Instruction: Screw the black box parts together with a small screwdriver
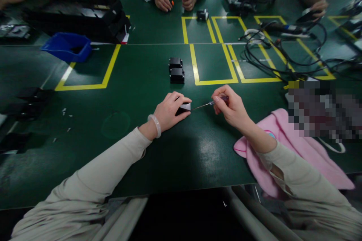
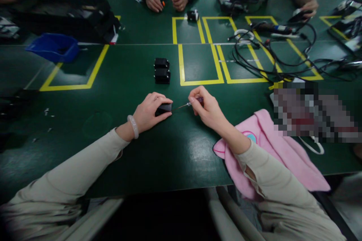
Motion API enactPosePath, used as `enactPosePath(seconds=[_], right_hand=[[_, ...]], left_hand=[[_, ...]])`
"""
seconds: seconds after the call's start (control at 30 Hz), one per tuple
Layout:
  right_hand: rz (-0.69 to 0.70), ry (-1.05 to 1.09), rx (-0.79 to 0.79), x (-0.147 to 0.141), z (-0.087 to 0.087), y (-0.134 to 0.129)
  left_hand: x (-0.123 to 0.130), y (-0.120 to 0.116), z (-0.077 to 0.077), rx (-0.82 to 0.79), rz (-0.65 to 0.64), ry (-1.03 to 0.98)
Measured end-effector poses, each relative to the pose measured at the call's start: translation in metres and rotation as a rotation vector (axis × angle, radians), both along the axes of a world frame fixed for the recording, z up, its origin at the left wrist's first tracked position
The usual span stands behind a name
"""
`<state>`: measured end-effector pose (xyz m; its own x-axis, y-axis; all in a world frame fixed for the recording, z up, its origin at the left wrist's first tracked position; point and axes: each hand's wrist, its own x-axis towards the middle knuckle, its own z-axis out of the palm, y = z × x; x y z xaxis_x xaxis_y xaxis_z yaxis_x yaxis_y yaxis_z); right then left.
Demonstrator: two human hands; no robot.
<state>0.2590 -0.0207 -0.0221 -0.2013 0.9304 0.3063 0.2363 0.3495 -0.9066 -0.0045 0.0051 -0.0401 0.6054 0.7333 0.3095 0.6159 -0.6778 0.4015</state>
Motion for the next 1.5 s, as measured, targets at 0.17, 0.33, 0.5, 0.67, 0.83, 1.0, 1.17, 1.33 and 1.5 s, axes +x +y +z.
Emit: enactPosePath(seconds=[0.17, 0.33, 0.5, 0.67, 0.83, 1.0, 1.17, 1.33, 1.5], right_hand=[[0.000, 0.016, 0.000, -0.0002, 0.0019, -0.0007], [-0.002, -0.024, 0.010, 0.0000, 0.0033, -0.0003], [-0.001, -0.011, 0.020, 0.0007, 0.0023, -0.0015], [0.009, -0.034, 0.024, 0.0016, 0.0018, -0.0016], [0.003, -0.042, 0.047, 0.0004, 0.0010, -0.0012], [-0.022, -0.063, 0.084, -0.0001, 0.0022, -0.0016], [-0.002, -0.062, 0.054, 0.0001, 0.0025, -0.0011], [-0.018, -0.055, 0.077, -0.0002, 0.0026, -0.0015], [-0.010, -0.048, 0.037, 0.0008, 0.0015, -0.0007]], left_hand=[[-0.0004, -0.0001, -0.0010, 0.011, -0.001, -0.002], [-0.0007, 0.0000, -0.0003, 0.015, -0.009, 0.000], [-0.0004, -0.0001, 0.0000, 0.009, -0.005, 0.007], [-0.0007, 0.0003, -0.0010, 0.026, -0.011, -0.007], [-0.0006, 0.0009, -0.0023, 0.024, -0.012, -0.005], [-0.0007, 0.0012, -0.0027, 0.026, -0.012, -0.009], [-0.0008, 0.0009, -0.0014, 0.027, -0.014, -0.010], [-0.0001, 0.0004, -0.0011, 0.031, -0.015, -0.011], [-0.0006, 0.0003, -0.0019, 0.025, -0.010, -0.005]])
